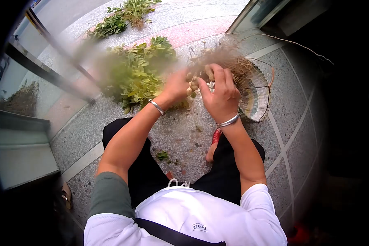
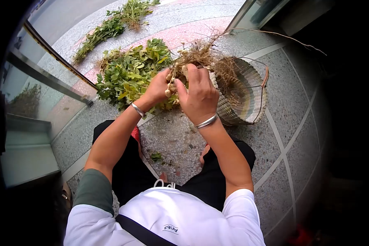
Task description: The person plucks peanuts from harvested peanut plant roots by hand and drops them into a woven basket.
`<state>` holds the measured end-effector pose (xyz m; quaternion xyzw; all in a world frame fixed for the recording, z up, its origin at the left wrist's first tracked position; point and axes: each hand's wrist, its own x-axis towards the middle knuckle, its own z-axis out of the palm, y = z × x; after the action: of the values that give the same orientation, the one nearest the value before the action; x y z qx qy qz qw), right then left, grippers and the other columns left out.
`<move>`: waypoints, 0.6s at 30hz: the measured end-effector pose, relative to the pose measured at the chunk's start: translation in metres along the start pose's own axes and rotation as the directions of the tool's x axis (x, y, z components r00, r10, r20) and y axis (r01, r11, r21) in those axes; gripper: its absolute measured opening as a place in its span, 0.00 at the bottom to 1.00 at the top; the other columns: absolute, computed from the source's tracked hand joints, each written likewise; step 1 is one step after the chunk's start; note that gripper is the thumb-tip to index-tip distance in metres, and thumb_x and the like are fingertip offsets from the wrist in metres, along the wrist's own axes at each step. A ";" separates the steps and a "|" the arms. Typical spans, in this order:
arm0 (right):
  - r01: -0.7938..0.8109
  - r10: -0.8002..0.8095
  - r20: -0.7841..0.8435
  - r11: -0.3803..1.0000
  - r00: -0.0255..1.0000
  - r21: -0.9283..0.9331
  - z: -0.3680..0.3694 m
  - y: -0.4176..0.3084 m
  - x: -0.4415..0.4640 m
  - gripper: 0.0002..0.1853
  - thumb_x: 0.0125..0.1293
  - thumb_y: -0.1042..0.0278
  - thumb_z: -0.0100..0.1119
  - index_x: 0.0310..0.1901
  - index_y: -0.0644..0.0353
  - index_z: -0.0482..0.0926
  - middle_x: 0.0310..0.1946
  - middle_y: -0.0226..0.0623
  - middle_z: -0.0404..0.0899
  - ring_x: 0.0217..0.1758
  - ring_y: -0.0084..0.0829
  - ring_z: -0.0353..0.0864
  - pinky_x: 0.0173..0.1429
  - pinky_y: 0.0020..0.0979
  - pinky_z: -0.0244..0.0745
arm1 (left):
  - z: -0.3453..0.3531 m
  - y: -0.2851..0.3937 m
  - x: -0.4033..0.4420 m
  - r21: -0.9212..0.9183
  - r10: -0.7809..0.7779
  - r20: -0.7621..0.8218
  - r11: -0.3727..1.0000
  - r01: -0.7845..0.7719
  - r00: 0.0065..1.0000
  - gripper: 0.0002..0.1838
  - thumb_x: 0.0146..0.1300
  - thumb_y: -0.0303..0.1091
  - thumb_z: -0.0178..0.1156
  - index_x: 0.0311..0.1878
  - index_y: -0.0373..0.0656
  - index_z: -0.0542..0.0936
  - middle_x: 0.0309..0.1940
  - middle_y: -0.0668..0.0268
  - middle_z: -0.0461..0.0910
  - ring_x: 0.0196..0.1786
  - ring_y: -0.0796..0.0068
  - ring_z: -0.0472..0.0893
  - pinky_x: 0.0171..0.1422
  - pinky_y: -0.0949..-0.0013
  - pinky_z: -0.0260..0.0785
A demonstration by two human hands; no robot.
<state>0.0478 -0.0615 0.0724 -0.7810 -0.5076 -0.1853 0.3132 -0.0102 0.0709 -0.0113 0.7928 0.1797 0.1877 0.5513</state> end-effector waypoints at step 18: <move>0.065 -0.053 -0.040 0.911 0.998 0.408 -0.033 -0.006 -0.009 0.06 0.60 0.75 0.58 0.37 0.66 0.76 0.23 0.38 0.76 0.21 0.30 0.75 0.26 0.25 0.67 | -0.020 -0.021 0.027 0.042 -0.329 0.034 0.944 0.327 0.944 0.11 0.57 0.32 0.54 0.41 0.36 0.72 0.41 0.51 0.73 0.41 0.70 0.74 0.37 0.66 0.69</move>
<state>0.0397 -0.0876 0.0930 -0.6798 -0.5542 -0.0950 0.4709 0.0016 0.1073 -0.0219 0.7653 0.3011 0.0740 0.5641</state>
